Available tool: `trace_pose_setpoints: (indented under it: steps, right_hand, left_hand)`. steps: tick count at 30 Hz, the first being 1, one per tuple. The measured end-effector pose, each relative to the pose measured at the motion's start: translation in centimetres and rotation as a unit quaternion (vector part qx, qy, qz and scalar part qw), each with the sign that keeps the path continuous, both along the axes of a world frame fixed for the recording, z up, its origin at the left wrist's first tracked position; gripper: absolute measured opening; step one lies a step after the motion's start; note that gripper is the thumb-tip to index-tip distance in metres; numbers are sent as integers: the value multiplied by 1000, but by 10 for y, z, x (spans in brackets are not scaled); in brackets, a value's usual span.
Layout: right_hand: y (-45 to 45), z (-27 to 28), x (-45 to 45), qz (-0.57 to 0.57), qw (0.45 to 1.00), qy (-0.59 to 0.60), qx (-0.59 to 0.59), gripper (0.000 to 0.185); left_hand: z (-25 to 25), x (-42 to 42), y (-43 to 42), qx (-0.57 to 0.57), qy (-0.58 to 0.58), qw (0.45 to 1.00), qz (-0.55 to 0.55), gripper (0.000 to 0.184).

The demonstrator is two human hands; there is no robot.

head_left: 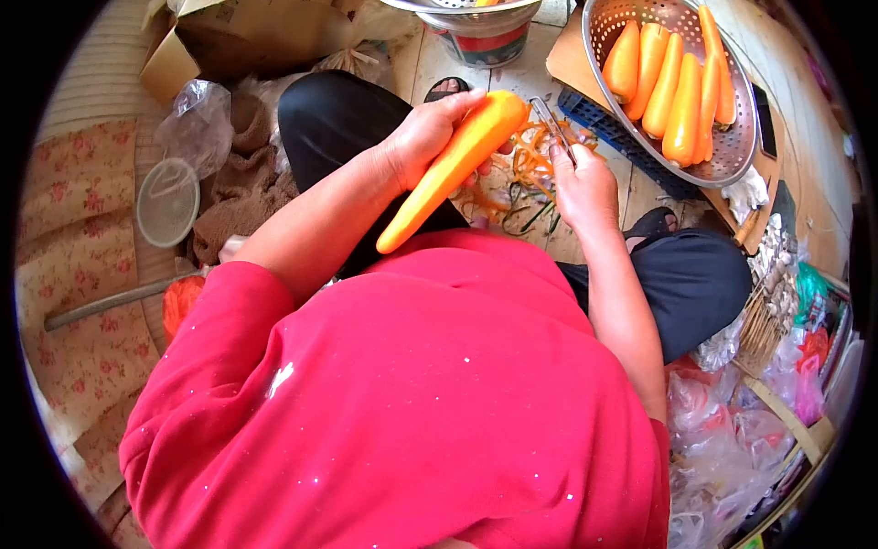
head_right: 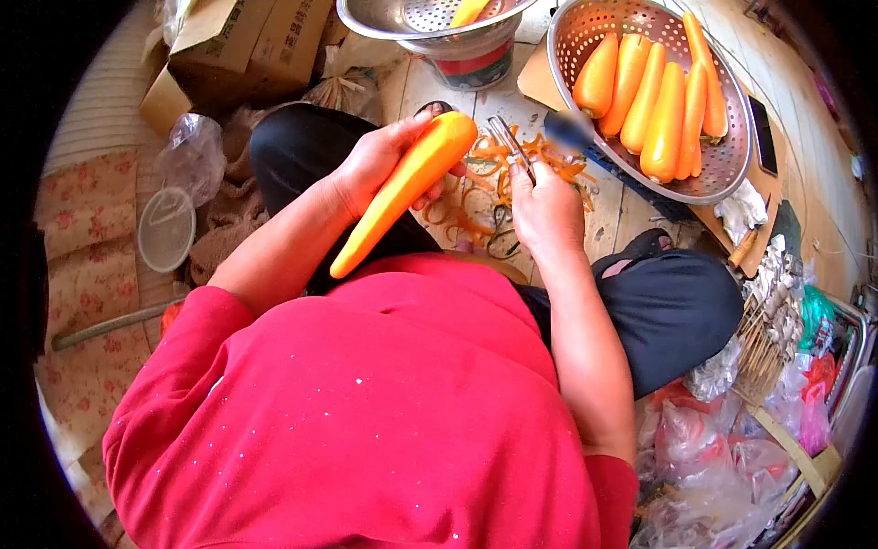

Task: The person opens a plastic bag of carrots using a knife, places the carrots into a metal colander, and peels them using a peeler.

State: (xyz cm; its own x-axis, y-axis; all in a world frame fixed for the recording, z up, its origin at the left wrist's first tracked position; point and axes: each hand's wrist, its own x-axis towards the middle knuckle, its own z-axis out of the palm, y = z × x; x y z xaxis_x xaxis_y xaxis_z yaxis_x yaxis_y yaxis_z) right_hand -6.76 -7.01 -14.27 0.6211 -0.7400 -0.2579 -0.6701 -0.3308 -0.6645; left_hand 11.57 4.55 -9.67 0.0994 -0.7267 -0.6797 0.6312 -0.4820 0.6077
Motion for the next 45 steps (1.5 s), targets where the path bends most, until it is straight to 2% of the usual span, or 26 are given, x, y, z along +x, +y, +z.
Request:
trace_pose_setpoints:
  steps: [2, 5, 7, 8, 10, 14, 19, 21, 24, 25, 26, 27, 30, 33, 36, 37, 40, 42, 45]
  right_hand:
    - [7, -2, -2, 1, 995, -92, -35, 31]
    - [24, 16, -1, 32, 986, -164, -9, 28]
    - [37, 25, -1, 86, 976, -200, -6, 24]
    - [43, 30, -2, 117, 969, -217, -16, 22]
    - [53, 33, -2, 171, 951, -256, -20, 19]
    - [56, 38, -2, 230, 929, -287, -48, 20]
    - [54, 38, -1, 237, 928, -279, -71, 20]
    - [51, 35, -1, 231, 932, -268, -78, 21]
    - [26, 16, 6, 70, 983, -158, -69, 27]
    - [14, 10, 7, 21, 989, -139, -42, 30]
    - [1, 12, 5, 22, 992, -115, -56, 29]
    - [-13, 2, 2, 40, 997, -30, -61, 29]
    - [-25, -15, -4, 72, 996, -37, -33, 31]
    - [-22, -8, -4, 15, 998, -37, -57, 33]
    - [-2, 17, -3, -1, 994, -110, -10, 30]
    - [8, 14, -2, 1, 982, -189, -25, 28]
    - [20, 23, 1, 45, 978, -182, -91, 28]
    - [18, 20, 3, 40, 981, -160, -105, 28]
    - [15, 18, 5, 38, 983, -129, -125, 28]
  left_hand:
    - [-8, -1, -3, 4, 4, 1000, 23, 50]
    - [-23, 10, -8, 0, 33, 998, 57, 49]
    - [-19, 10, -15, 4, 125, 977, 173, 47]
    - [-25, 14, -17, -32, 153, 973, 170, 48]
    - [-35, 23, -16, -32, 159, 971, 174, 48]
    - [-30, 23, -19, -19, 191, 960, 204, 48]
    - [-33, 19, -21, -41, 218, 953, 205, 50]
    - [-27, 13, -22, -4, 215, 957, 194, 49]
    - [-15, -14, -17, 12, 87, 985, 147, 47]
    - [-13, -15, -12, 26, 70, 994, 85, 48]
    - [-13, -15, -8, 13, 80, 995, 50, 49]
    - [-13, -14, -5, -1, 88, 996, 16, 50]
    - [-9, -7, -7, -37, 67, 996, -45, 52]
    - [-11, 1, -10, -33, 88, 996, -2, 53]
    - [-14, 3, -11, -34, 87, 995, 30, 53]
    - [-15, 3, -11, -35, 86, 995, 30, 53]
    - [-17, -2, -13, -16, 62, 997, 50, 51]
    - [-10, -11, -13, 52, -59, 997, 20, 50]
    - [-6, -16, -10, 50, -69, 996, 2, 49]
